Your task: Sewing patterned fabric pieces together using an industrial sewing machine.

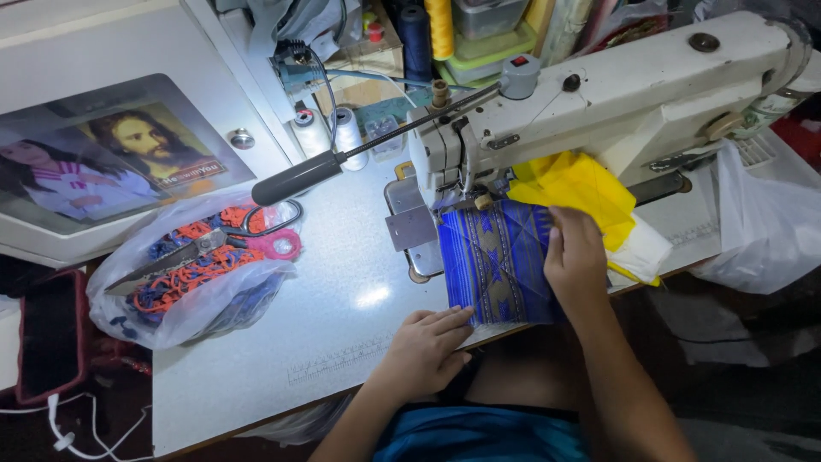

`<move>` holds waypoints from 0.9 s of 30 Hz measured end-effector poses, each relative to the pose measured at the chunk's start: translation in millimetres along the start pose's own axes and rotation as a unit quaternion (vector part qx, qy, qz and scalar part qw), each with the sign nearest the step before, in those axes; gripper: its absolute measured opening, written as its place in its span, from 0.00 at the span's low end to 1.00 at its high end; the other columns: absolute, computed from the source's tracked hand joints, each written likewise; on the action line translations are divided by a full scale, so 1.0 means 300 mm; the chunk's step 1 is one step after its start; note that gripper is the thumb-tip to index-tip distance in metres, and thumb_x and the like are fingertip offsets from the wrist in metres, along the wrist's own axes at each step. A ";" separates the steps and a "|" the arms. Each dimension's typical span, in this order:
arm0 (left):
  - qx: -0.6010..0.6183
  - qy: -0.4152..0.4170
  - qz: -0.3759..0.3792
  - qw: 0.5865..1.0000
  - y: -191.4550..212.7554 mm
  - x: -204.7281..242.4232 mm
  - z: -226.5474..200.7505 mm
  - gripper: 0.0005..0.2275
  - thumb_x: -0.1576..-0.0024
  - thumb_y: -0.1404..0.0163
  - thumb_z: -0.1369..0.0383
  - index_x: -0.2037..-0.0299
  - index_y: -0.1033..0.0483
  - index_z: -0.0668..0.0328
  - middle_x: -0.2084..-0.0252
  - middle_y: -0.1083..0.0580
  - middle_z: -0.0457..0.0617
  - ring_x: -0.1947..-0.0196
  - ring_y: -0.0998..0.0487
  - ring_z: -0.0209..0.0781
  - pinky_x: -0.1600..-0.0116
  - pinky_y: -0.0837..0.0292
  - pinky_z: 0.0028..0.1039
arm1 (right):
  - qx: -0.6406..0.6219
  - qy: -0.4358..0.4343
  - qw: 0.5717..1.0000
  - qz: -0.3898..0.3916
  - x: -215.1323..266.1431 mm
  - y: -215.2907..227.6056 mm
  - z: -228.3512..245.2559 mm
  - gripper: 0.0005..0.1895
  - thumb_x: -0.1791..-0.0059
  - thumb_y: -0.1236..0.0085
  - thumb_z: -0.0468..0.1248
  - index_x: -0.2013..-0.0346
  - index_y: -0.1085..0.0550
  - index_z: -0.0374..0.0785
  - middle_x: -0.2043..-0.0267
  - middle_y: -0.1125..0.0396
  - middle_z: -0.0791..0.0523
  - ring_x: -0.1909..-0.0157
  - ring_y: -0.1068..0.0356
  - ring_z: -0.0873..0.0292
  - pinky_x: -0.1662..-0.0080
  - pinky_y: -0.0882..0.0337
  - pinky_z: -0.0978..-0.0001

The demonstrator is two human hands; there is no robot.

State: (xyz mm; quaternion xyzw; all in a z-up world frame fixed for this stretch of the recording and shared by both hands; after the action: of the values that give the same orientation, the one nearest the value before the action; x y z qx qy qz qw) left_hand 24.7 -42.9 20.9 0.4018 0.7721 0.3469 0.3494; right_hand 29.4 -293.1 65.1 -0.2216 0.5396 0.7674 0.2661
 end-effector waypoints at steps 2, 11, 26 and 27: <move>0.007 -0.007 -0.007 1.000 0.004 -0.001 0.008 0.17 0.41 0.50 0.63 0.44 0.23 0.60 0.34 0.29 0.53 0.36 0.28 0.53 0.41 0.35 0.44 | -0.057 -0.062 0.996 0.028 0.061 -0.023 -0.018 0.16 0.42 0.56 0.32 0.42 0.29 0.27 0.46 0.31 0.43 0.42 0.32 0.44 0.40 0.31 0.53; 0.098 -0.037 -0.079 0.991 0.088 -0.023 0.021 0.11 0.40 0.48 0.69 0.51 0.22 0.67 0.42 0.25 0.57 0.46 0.22 0.57 0.44 0.27 0.47 | 0.013 0.080 0.992 0.096 0.285 -0.112 0.054 0.20 0.47 0.48 0.46 0.47 0.23 0.36 0.40 0.30 0.50 0.34 0.33 0.47 0.38 0.33 0.49; -0.145 0.023 -0.066 0.987 0.055 -0.167 0.289 0.32 0.47 0.48 0.40 0.38 0.28 0.50 0.36 0.31 0.52 0.33 0.34 0.56 0.35 0.39 0.54 | 0.014 0.069 0.997 0.015 0.312 -0.144 0.043 0.15 0.48 0.45 0.48 0.52 0.25 0.45 0.43 0.30 0.56 0.36 0.31 0.48 0.35 0.36 0.49; -0.139 0.048 -0.074 0.986 0.043 -0.167 0.301 0.34 0.47 0.49 0.38 0.37 0.30 0.50 0.35 0.31 0.53 0.33 0.34 0.57 0.34 0.41 0.57 | 0.006 0.072 0.997 0.006 0.305 -0.137 0.052 0.14 0.48 0.45 0.47 0.53 0.25 0.45 0.44 0.30 0.56 0.37 0.31 0.47 0.37 0.35 0.49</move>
State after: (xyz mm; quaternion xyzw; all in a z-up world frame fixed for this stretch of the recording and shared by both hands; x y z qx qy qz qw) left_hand 125.1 -57.4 -2.2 0.2738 0.7598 0.4433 0.3889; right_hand -14.4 -251.4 -16.6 -0.2712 0.5634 0.7478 0.2231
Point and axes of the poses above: each hand's wrist, its own x-axis away from the middle knuckle, its own y-axis out of the back of the hand, z = x × y, the point moved 5 cm from there along -x, towards the middle knuckle
